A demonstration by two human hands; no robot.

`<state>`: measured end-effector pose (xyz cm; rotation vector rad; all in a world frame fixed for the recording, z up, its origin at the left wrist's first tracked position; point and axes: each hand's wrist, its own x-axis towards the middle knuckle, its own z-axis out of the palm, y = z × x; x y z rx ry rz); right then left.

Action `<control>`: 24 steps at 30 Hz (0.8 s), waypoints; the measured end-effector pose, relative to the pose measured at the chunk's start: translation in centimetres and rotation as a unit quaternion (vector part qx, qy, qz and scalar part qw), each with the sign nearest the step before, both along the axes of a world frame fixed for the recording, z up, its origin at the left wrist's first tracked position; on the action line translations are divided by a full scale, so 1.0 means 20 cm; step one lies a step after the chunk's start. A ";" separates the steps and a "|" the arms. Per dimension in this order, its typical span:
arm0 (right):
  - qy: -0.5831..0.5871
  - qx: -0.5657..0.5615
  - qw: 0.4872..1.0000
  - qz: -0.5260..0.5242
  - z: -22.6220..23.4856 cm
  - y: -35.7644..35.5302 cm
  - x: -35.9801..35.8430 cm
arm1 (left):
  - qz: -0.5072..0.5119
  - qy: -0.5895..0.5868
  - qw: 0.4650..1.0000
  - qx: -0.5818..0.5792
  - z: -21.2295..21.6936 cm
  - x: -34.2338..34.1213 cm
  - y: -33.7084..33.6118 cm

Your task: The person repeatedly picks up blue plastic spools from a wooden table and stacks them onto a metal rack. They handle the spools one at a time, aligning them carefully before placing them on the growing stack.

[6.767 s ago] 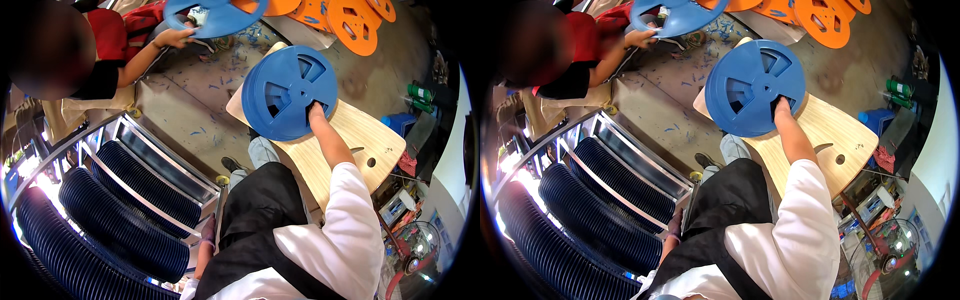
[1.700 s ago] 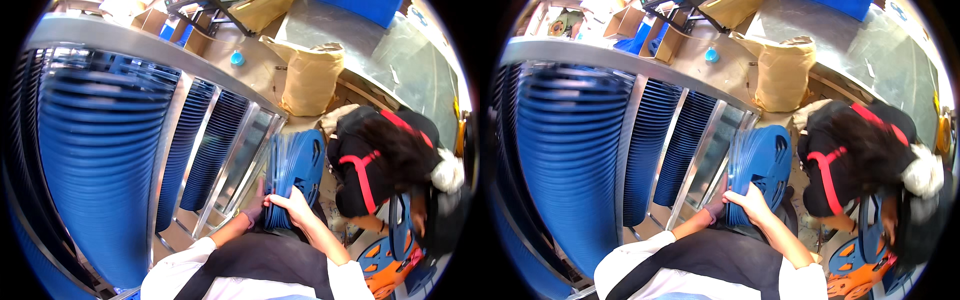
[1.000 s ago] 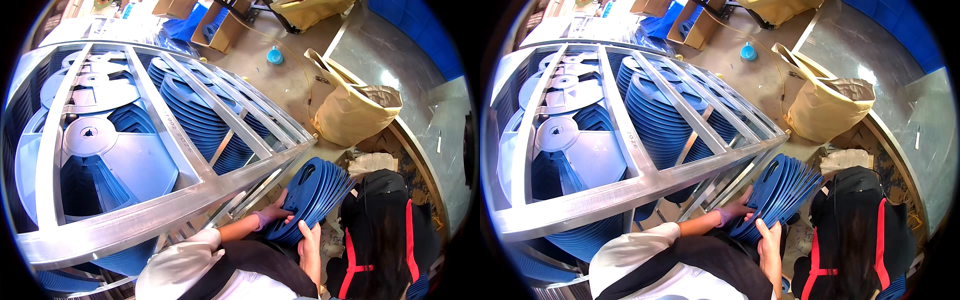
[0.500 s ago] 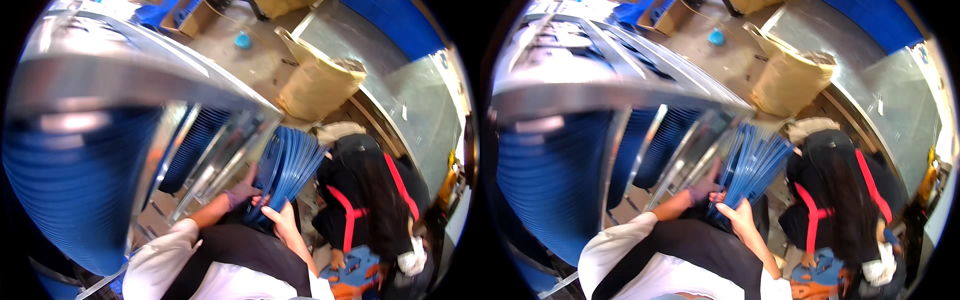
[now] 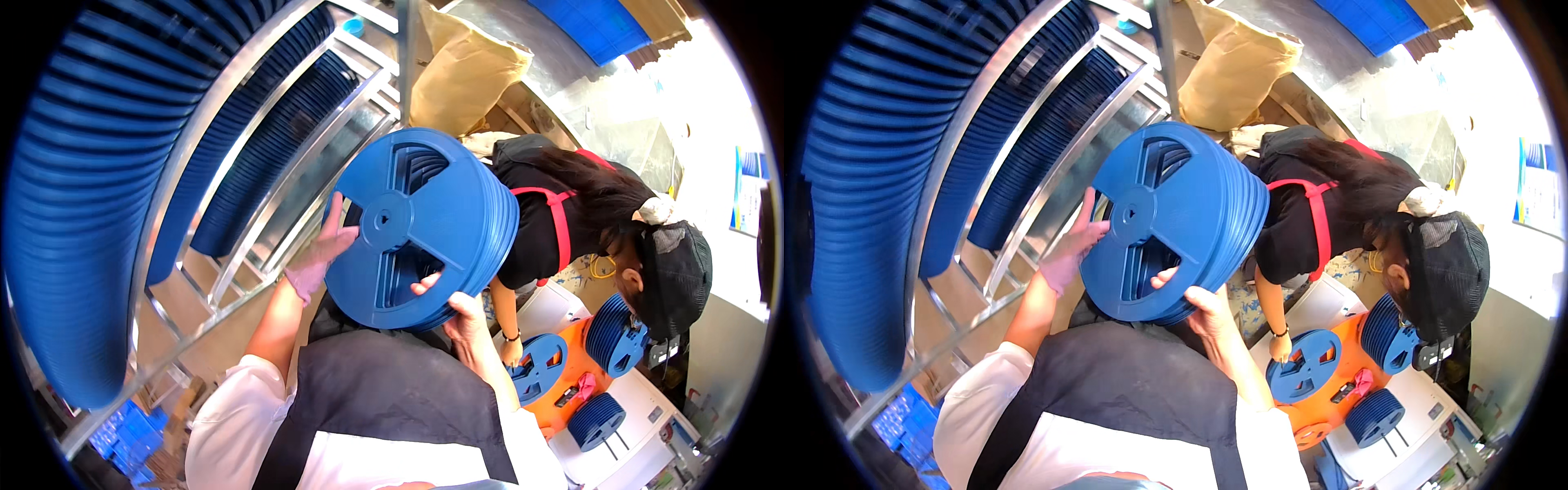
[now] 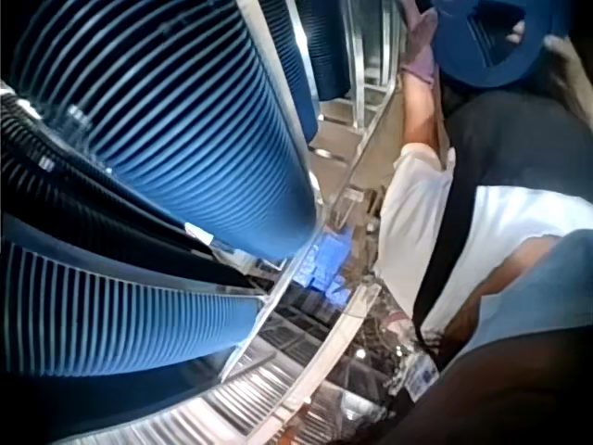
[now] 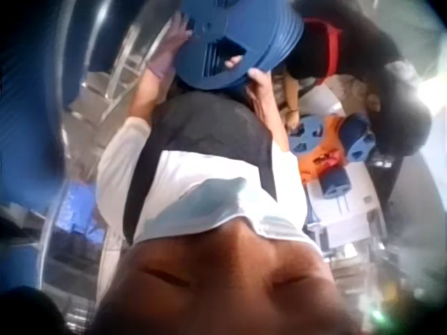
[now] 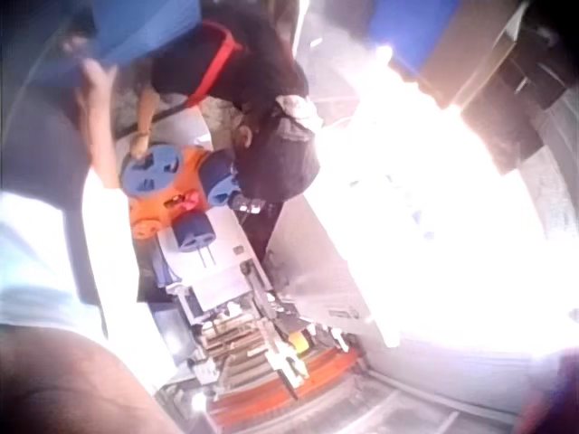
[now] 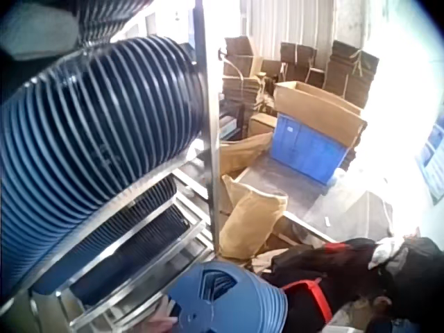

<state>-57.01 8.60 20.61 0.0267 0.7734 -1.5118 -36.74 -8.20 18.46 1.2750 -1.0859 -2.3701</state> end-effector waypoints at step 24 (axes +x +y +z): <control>0.087 0.100 0.988 -0.074 0.24 0.18 0.55 | -0.245 -0.070 0.964 -0.083 -0.11 0.15 0.27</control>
